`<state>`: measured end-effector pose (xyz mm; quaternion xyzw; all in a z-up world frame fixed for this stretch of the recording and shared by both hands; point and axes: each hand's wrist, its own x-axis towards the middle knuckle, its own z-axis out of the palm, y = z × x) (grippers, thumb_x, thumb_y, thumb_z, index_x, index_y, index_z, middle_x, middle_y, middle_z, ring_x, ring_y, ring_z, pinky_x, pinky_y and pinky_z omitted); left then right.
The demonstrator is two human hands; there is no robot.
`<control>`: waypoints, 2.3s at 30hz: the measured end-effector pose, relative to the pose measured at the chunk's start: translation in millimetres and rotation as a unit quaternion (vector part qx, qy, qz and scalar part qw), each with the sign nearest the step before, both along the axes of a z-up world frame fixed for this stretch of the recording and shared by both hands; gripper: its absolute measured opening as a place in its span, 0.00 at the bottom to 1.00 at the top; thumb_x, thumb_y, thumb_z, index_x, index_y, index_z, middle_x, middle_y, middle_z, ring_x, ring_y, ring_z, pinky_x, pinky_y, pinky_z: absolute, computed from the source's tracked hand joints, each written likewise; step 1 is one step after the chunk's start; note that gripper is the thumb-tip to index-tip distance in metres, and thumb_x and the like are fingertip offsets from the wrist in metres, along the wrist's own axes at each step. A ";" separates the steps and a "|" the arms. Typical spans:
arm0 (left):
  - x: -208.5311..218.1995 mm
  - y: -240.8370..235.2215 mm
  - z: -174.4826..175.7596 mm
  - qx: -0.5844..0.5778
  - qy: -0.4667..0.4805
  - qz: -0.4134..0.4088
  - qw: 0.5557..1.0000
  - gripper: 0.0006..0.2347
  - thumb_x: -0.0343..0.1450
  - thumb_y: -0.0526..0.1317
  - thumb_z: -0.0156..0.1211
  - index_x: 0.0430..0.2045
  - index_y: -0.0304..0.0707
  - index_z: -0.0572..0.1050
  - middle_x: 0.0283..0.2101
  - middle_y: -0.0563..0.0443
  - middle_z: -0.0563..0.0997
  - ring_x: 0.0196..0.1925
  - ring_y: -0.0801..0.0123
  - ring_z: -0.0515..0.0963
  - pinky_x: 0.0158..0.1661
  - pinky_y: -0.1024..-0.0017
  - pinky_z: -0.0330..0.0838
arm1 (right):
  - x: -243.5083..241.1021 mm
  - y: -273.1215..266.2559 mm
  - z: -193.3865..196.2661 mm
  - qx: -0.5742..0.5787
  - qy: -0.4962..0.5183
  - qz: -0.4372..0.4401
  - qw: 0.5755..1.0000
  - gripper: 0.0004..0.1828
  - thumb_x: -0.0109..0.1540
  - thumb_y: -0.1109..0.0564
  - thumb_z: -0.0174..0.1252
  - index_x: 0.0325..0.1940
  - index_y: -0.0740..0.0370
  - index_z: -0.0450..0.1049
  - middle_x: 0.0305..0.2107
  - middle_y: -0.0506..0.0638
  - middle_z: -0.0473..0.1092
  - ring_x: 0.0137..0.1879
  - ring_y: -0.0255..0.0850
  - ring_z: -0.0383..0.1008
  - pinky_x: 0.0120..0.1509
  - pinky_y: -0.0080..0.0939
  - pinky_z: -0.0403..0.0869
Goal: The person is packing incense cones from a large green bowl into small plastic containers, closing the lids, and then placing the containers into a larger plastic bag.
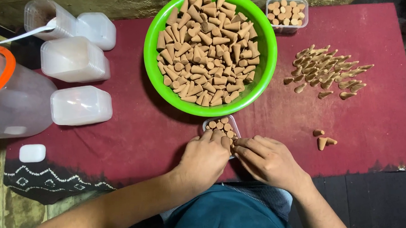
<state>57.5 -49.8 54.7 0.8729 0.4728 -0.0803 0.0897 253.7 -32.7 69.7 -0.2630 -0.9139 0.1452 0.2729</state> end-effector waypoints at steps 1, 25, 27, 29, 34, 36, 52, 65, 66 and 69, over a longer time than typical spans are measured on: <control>-1.1 -3.7 -1.6 -0.002 0.001 0.000 1.000 0.13 0.67 0.39 0.64 0.42 0.35 0.76 0.42 0.43 0.80 0.45 0.56 0.79 0.37 0.60 0.79 | 1.1 -0.6 -2.3 -0.002 0.001 0.000 1.000 0.06 0.66 0.62 0.58 0.42 0.71 0.75 0.41 0.56 0.75 0.39 0.48 0.76 0.42 0.44 0.77; -22.7 -20.9 -4.5 0.080 -0.164 0.019 0.983 0.10 0.69 0.29 0.60 0.44 0.29 0.74 0.42 0.42 0.78 0.42 0.59 0.78 0.42 0.66 0.80 | -13.3 -5.7 -4.5 -0.084 -0.083 -0.073 0.990 0.08 0.66 0.55 0.58 0.46 0.61 0.75 0.36 0.49 0.73 0.34 0.47 0.77 0.33 0.45 0.77; -16.8 -24.3 -12.4 0.265 -0.119 0.025 0.957 0.04 0.71 0.30 0.64 0.36 0.36 0.78 0.34 0.50 0.79 0.37 0.67 0.78 0.37 0.75 0.78 | -18.0 -8.1 -2.1 -0.088 -0.098 -0.117 0.984 0.06 0.65 0.54 0.61 0.43 0.57 0.76 0.38 0.46 0.76 0.31 0.46 0.78 0.28 0.46 0.75; -16.7 -24.6 -12.0 0.267 -0.111 0.022 0.957 0.03 0.72 0.30 0.63 0.35 0.36 0.77 0.34 0.49 0.78 0.37 0.66 0.77 0.37 0.75 0.78 | -18.8 -10.4 -5.4 -0.084 -0.121 -0.124 0.981 0.07 0.65 0.52 0.60 0.42 0.56 0.75 0.34 0.46 0.74 0.30 0.47 0.76 0.25 0.47 0.73; -15.8 -23.0 -8.2 0.284 -0.099 0.037 0.953 0.04 0.72 0.29 0.63 0.30 0.40 0.76 0.31 0.53 0.77 0.35 0.69 0.75 0.32 0.77 0.77 | -18.2 -10.4 -10.6 -0.092 -0.170 -0.134 0.972 0.08 0.66 0.50 0.60 0.39 0.54 0.72 0.28 0.45 0.71 0.24 0.47 0.73 0.18 0.49 0.69; -17.4 -22.4 -1.2 0.269 -0.097 0.014 0.958 0.02 0.74 0.29 0.61 0.35 0.36 0.76 0.33 0.50 0.76 0.37 0.66 0.74 0.39 0.77 0.76 | -17.9 -11.4 -11.9 -0.111 -0.152 -0.132 0.973 0.09 0.66 0.49 0.59 0.40 0.55 0.71 0.29 0.46 0.71 0.24 0.48 0.72 0.17 0.52 0.68; -36.5 -21.4 20.0 0.109 -0.342 0.112 0.927 0.06 0.75 0.29 0.55 0.42 0.27 0.76 0.40 0.42 0.73 0.42 0.59 0.75 0.48 0.66 0.75 | -31.7 -11.3 -0.8 0.002 0.008 -0.027 1.000 0.05 0.66 0.63 0.60 0.43 0.69 0.77 0.40 0.58 0.75 0.40 0.48 0.79 0.40 0.43 0.80; -32.0 -31.7 13.2 0.202 -0.242 0.144 0.938 0.07 0.76 0.36 0.58 0.42 0.32 0.80 0.33 0.51 0.73 0.35 0.65 0.75 0.29 0.71 0.75 | -33.0 -8.0 0.9 0.054 -0.013 -0.005 0.998 0.03 0.67 0.65 0.58 0.43 0.69 0.76 0.43 0.58 0.75 0.36 0.44 0.74 0.33 0.39 0.73; -31.9 -33.0 13.2 0.209 -0.225 0.146 0.941 0.08 0.75 0.37 0.58 0.43 0.33 0.80 0.33 0.53 0.73 0.35 0.66 0.75 0.26 0.72 0.74 | -34.5 -7.5 1.9 0.053 -0.023 0.000 0.998 0.03 0.67 0.66 0.58 0.43 0.70 0.76 0.43 0.58 0.75 0.36 0.44 0.74 0.32 0.38 0.72; -35.3 -34.3 9.6 0.203 -0.241 0.144 0.938 0.08 0.75 0.37 0.59 0.45 0.35 0.81 0.33 0.53 0.73 0.34 0.66 0.74 0.28 0.72 0.74 | -34.4 -7.4 -6.3 0.024 -0.055 -0.002 0.998 0.10 0.66 0.67 0.58 0.52 0.69 0.76 0.47 0.56 0.74 0.41 0.45 0.74 0.38 0.40 0.76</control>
